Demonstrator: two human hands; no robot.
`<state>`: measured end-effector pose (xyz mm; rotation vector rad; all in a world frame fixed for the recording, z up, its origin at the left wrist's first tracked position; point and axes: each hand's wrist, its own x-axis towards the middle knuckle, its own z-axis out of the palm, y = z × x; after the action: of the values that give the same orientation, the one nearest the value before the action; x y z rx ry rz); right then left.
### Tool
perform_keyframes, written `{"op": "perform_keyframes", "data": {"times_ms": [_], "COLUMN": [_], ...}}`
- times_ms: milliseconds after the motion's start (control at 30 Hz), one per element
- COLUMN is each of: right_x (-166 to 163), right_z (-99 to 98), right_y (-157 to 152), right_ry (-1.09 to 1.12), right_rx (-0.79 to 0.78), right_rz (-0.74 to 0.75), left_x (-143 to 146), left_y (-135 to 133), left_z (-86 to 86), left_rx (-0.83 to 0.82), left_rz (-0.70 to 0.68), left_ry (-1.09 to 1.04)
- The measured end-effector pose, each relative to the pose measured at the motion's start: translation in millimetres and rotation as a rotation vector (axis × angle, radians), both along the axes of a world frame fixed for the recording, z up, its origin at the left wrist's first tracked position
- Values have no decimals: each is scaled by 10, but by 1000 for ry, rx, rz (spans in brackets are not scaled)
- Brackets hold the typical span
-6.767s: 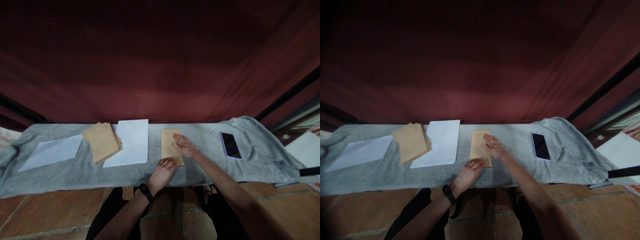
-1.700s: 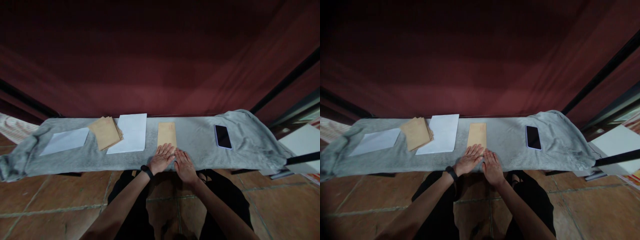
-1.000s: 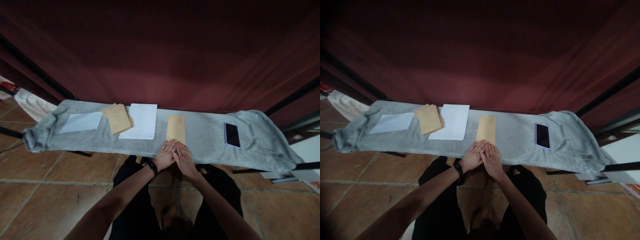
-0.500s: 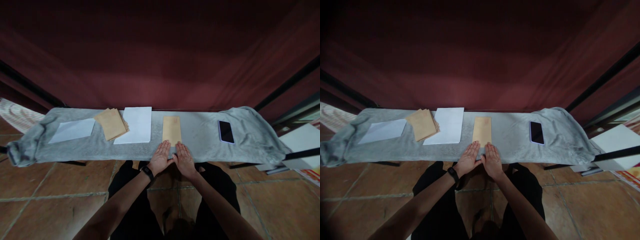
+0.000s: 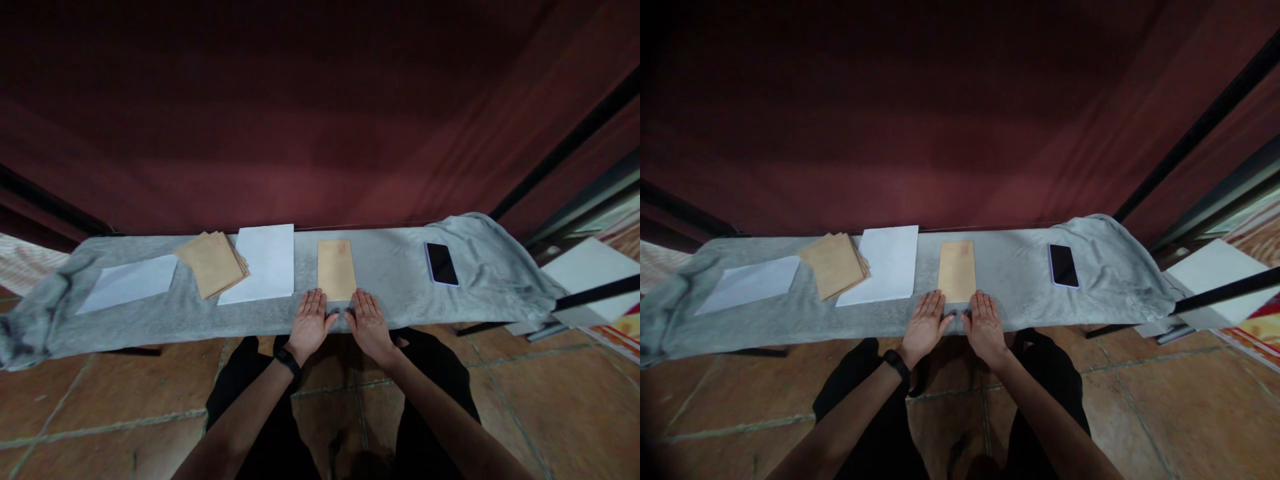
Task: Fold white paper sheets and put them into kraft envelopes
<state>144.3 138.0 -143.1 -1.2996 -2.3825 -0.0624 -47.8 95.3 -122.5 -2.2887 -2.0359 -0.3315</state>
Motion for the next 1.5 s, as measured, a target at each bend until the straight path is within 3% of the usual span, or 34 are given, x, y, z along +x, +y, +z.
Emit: {"op": "perform_keyframes", "data": {"times_ms": [200,433,667,833,1267,1500], "right_x": [-63,-106,-114,-117,-126,-147], "right_z": [-1,-30,23,35,-28,-16], "right_y": [-18,-34,-39,-40,-70,-67], "right_ry": [15,68,59,54,29,49], "right_rx": [-71,-78,-92,-99,-55,-62], "right_rz": [186,139,136,134,105,93], "left_x": [118,159,294,277,284,167], "left_y": [182,745,1520,1835,1915,1744], "left_z": [32,-27,-7,-24,-18,17], "left_rx": [-93,-160,-235,-239,-249,-287], "left_rz": [-153,-197,-110,-57,62,59], "left_ry": [-78,-83,-84,-106,-113,-88]}}
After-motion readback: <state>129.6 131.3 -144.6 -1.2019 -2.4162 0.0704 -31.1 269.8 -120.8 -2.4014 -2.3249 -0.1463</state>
